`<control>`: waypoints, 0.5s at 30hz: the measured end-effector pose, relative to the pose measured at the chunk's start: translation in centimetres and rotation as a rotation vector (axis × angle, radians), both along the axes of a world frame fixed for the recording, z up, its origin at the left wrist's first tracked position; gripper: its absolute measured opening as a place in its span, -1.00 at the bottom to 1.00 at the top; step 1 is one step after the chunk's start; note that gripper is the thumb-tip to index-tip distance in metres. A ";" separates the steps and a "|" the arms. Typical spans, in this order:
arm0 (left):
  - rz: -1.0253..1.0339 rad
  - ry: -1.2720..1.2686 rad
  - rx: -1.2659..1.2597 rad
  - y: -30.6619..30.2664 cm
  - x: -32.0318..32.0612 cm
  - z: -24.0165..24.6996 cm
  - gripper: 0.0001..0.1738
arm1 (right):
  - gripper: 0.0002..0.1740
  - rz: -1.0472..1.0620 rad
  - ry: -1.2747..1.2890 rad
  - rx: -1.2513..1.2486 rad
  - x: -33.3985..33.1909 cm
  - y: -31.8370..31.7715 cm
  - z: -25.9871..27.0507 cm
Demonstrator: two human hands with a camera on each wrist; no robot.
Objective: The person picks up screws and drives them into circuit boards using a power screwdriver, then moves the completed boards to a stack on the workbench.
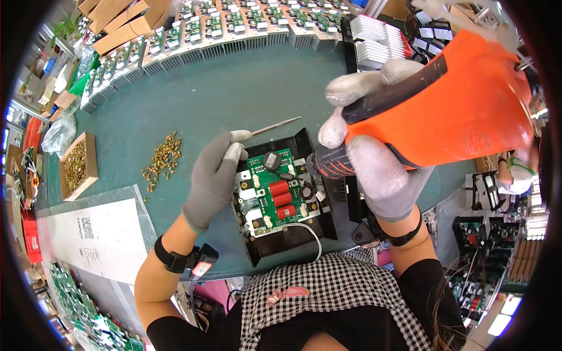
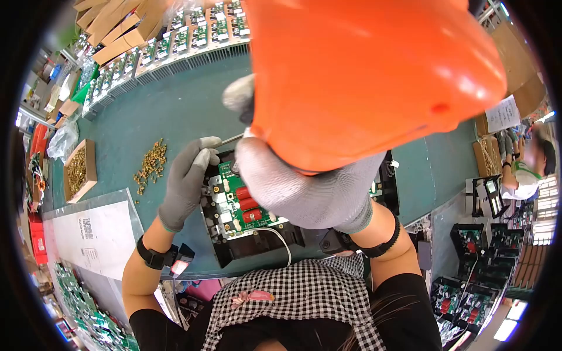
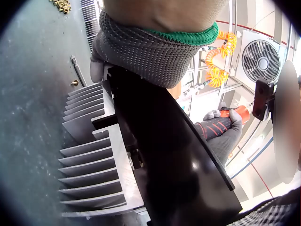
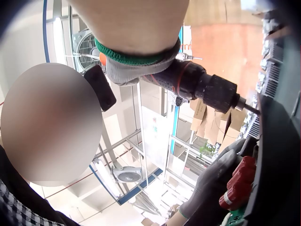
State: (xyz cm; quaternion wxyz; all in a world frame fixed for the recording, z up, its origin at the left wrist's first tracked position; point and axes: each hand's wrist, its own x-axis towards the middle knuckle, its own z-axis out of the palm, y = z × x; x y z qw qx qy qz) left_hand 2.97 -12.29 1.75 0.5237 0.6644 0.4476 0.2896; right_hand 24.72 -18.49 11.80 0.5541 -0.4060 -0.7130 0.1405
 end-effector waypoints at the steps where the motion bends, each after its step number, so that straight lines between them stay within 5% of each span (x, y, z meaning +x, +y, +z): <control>1: 0.004 -0.006 0.004 0.0 -0.1 -0.1 -0.64 | -0.42 -0.003 0.041 -0.010 -0.2 0.1 0.0; 6: 0.000 0.009 0.058 0.3 -0.3 -0.7 -0.64 | -0.49 0.072 0.382 0.042 -0.3 1.0 -2.0; 9: 0.005 -0.003 0.064 0.1 -0.1 -0.7 -0.64 | -0.54 -0.045 0.217 0.073 -0.3 0.7 -1.2; 15: 0.012 -0.059 0.081 0.1 0.1 -0.9 -0.64 | -0.52 -0.064 0.295 -0.060 -2.1 0.3 1.2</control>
